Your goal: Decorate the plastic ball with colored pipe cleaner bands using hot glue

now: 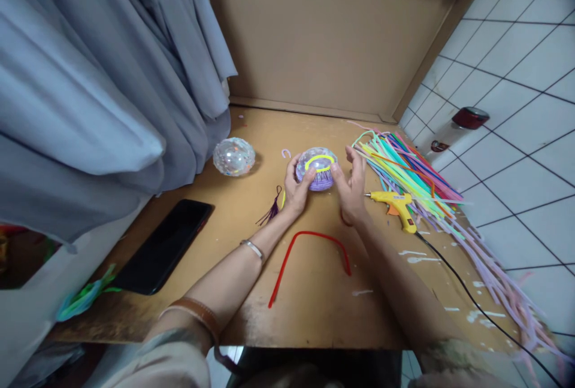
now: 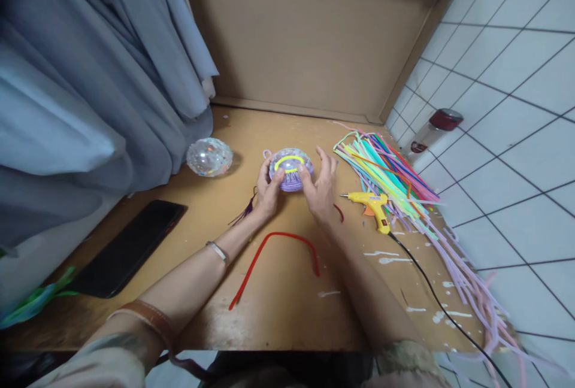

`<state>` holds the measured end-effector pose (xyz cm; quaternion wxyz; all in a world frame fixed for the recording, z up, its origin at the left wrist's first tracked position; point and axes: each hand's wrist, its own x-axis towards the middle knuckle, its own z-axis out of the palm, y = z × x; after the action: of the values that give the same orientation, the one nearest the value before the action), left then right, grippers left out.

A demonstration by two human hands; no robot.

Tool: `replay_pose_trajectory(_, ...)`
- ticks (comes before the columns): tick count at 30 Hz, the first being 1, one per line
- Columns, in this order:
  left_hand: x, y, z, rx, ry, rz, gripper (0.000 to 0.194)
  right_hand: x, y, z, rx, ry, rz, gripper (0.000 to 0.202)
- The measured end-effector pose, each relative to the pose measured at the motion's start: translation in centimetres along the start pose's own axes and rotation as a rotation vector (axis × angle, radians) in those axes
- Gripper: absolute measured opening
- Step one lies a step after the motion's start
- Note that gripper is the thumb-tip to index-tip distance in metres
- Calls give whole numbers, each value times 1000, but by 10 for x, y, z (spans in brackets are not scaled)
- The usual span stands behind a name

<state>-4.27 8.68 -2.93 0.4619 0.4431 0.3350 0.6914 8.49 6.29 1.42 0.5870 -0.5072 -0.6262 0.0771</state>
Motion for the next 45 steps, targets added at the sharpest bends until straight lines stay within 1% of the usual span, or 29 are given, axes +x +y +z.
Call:
replay_pose_trajectory(2,0,-3,0,-39,-28,-5,75,4,5,-1,139,-111,145,55)
replay_pose_trajectory(4,1,-5,2,-81,-72,-25,73,7,10,0,294,-191,271,59)
replay_pose_trajectory(6,1,-5,4,-136,-118,-60,72,10,15,1,417,-222,346,61)
replay_pose_trajectory(8,2,-4,6,-203,-156,-95,74,11,19,3,478,-231,382,63)
replay_pose_trajectory(11,1,-6,5,-234,-176,-114,78,12,24,4,486,-239,391,62)
replay_pose_trajectory(15,-1,-11,-1,-116,-164,-77,91,11,21,5,450,-200,371,57)
replay_pose_trajectory(18,-2,-11,-3,-58,-174,-56,100,10,15,5,440,-195,376,57)
replay_pose_trajectory(21,-3,-6,-2,-29,-161,-60,100,9,10,3,436,-206,379,55)
replay_pose_trajectory(24,-3,-2,0,18,-143,-49,98,9,7,-1,419,-231,349,53)
replay_pose_trajectory(28,-1,-1,0,90,-149,-13,101,13,7,-5,442,-274,330,47)
replay_pose_trajectory(31,-1,-3,0,131,-188,5,102,16,9,-6,460,-237,375,41)
replay_pose_trajectory(34,-1,-5,-2,161,-251,-15,104,16,13,-4,395,-147,423,36)
replay_pose_trajectory(37,0,-6,-5,192,-338,-42,108,15,17,-1,275,-55,411,28)
replay_pose_trajectory(40,1,-4,-9,215,-403,-48,108,13,21,1,233,4,409,25)
replay_pose_trajectory(42,0,-3,-9,189,-398,-57,101,12,21,1,249,30,411,25)
replay_pose_trajectory(45,-1,-4,-9,132,-340,-83,85,11,19,2,277,87,416,23)
